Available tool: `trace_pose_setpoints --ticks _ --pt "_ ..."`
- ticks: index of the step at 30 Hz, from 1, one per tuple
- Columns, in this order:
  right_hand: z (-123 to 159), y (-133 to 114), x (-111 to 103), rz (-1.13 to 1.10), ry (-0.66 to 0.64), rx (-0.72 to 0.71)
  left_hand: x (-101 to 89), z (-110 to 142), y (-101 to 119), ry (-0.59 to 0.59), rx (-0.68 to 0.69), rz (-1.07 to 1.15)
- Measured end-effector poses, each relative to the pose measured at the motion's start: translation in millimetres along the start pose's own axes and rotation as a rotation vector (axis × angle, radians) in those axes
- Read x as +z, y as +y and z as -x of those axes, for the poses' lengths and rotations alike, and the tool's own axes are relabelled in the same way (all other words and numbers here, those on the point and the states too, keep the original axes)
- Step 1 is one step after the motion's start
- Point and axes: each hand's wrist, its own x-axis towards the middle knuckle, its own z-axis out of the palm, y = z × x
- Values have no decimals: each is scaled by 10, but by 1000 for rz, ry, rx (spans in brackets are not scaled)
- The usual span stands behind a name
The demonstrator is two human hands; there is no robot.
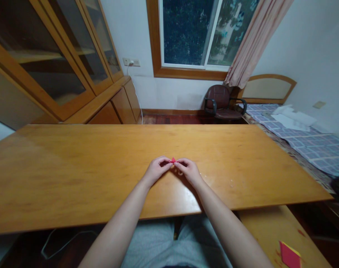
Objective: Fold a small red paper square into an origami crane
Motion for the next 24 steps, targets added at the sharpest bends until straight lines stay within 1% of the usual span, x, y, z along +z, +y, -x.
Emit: trace_pose_setpoints --ticks 6,10,12,16,20,24 --pt "5 2 11 18 35 -24 21 0 -27 69 15 53" --pt "-7 31 2 31 5 -43 -2 5 18 18 81 -13" --pt "-8 37 -2 33 -7 -46 -11 5 32 -3 92 -31" --pt "-2 38 -2 58 2 -55 -13 -8 5 -8 56 -24" --pt "1 33 6 96 32 -71 -13 -20 -40 22 18 -47" --pt "1 17 11 108 52 -80 -18 -23 -40 30 -7 -64"
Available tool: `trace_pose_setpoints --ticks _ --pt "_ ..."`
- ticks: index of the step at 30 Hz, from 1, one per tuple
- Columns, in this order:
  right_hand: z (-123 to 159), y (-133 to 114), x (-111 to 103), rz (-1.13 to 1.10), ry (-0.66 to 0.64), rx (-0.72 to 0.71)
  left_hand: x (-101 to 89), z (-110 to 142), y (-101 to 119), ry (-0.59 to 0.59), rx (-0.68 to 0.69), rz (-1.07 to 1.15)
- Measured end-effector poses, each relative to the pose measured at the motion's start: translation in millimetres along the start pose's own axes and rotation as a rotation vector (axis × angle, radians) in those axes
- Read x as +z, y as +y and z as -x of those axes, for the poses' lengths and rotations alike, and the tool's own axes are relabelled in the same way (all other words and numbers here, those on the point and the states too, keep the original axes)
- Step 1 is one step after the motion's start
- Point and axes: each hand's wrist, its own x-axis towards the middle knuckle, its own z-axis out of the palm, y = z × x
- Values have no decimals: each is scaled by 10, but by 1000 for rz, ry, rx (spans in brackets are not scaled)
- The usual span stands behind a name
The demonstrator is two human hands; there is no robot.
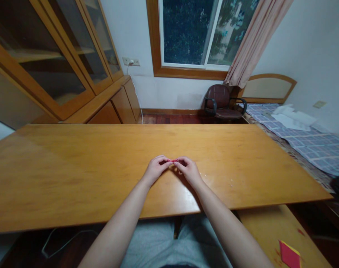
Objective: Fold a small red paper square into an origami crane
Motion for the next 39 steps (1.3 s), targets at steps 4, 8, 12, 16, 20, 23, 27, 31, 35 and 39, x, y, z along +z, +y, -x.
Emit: trace_pose_setpoints --ticks 4,8,12,16,20,23,27,31,35,39 --pt "0 4 -5 27 -43 6 -4 -3 21 -2 -21 -8" --pt "0 3 -4 25 -49 27 2 -10 27 0 -17 -10" --pt "-1 -15 -1 -15 -39 50 12 -13 22 -10 2 -13" --pt "-6 -10 3 -45 -46 64 21 -7 41 -9 17 -6" --pt "-6 -11 9 -51 -43 80 28 3 67 7 24 -22" --pt "0 -32 12 -36 -40 81 35 11 57 2 24 -30" --pt "11 -43 13 -13 -33 63 36 16 29 -5 30 -55" --pt "16 -20 5 37 -27 4 31 18 38 1 35 -68" --pt "20 -8 0 75 -23 -35 34 17 54 5 29 -48" --pt "15 -9 6 63 -20 -7 42 10 38 11 6 -39"
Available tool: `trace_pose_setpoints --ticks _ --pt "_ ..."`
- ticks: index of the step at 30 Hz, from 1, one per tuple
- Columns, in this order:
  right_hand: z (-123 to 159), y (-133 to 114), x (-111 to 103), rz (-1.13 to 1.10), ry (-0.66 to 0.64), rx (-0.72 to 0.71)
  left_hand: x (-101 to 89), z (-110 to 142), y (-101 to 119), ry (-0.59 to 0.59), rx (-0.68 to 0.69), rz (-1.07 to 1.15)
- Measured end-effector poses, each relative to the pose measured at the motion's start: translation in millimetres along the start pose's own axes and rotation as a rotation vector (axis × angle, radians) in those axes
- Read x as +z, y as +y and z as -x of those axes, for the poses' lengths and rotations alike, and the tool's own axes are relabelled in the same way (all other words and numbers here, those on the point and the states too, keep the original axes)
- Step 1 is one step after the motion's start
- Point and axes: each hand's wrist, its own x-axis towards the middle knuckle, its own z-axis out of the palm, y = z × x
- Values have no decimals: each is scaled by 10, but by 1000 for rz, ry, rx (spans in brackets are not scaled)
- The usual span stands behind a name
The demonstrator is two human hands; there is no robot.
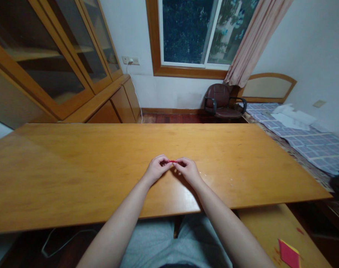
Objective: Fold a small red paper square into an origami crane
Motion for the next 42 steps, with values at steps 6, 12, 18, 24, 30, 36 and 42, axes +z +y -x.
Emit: trace_pose_setpoints --ticks 6,12,18,24,30,36,42 --pt "-26 10 -9 -94 -12 31 5 -7 -22 52 -34 44" --pt "-27 26 -9 -60 -23 27 -10 -6 30 26 -42 31" --pt "-19 48 -1 -33 -3 12 -24 -6 28 -2 -1 -12" --pt "-25 41 3 -70 3 34 -27 -1 46 -5 15 20" --pt "-27 31 -3 -120 6 62 -37 4 28 -20 30 31" --pt "-21 52 -11 -67 -21 13 -28 -6 2 1 47 2" --pt "-21 37 -14 -57 -12 -26 -30 -7 13 50 72 -4"
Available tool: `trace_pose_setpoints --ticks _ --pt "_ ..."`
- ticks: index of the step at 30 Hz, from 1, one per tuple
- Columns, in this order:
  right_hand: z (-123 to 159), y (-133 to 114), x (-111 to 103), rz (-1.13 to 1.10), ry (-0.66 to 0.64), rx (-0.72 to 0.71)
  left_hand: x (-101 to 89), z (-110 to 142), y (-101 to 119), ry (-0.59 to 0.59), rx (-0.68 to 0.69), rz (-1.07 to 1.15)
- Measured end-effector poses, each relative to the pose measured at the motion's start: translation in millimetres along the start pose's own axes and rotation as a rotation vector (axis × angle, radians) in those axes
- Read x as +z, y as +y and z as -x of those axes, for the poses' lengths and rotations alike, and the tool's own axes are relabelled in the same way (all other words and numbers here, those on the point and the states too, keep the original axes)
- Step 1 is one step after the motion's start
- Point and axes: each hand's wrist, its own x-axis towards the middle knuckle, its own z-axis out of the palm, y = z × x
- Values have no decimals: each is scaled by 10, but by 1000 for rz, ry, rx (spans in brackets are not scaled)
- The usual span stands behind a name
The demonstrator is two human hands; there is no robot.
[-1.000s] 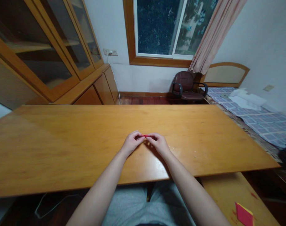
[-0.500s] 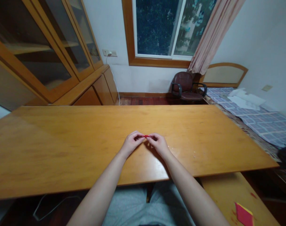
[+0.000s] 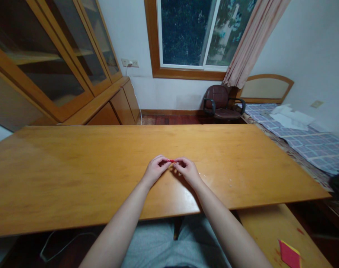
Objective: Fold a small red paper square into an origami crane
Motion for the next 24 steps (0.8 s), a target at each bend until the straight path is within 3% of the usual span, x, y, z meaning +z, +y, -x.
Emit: trace_pose_setpoints --ticks 16,24 --pt "13 -39 18 -5 27 11 7 7 0 -63 28 -63" --pt "-61 43 -114 -244 247 1 -16 -17 -7 -50 23 -87"
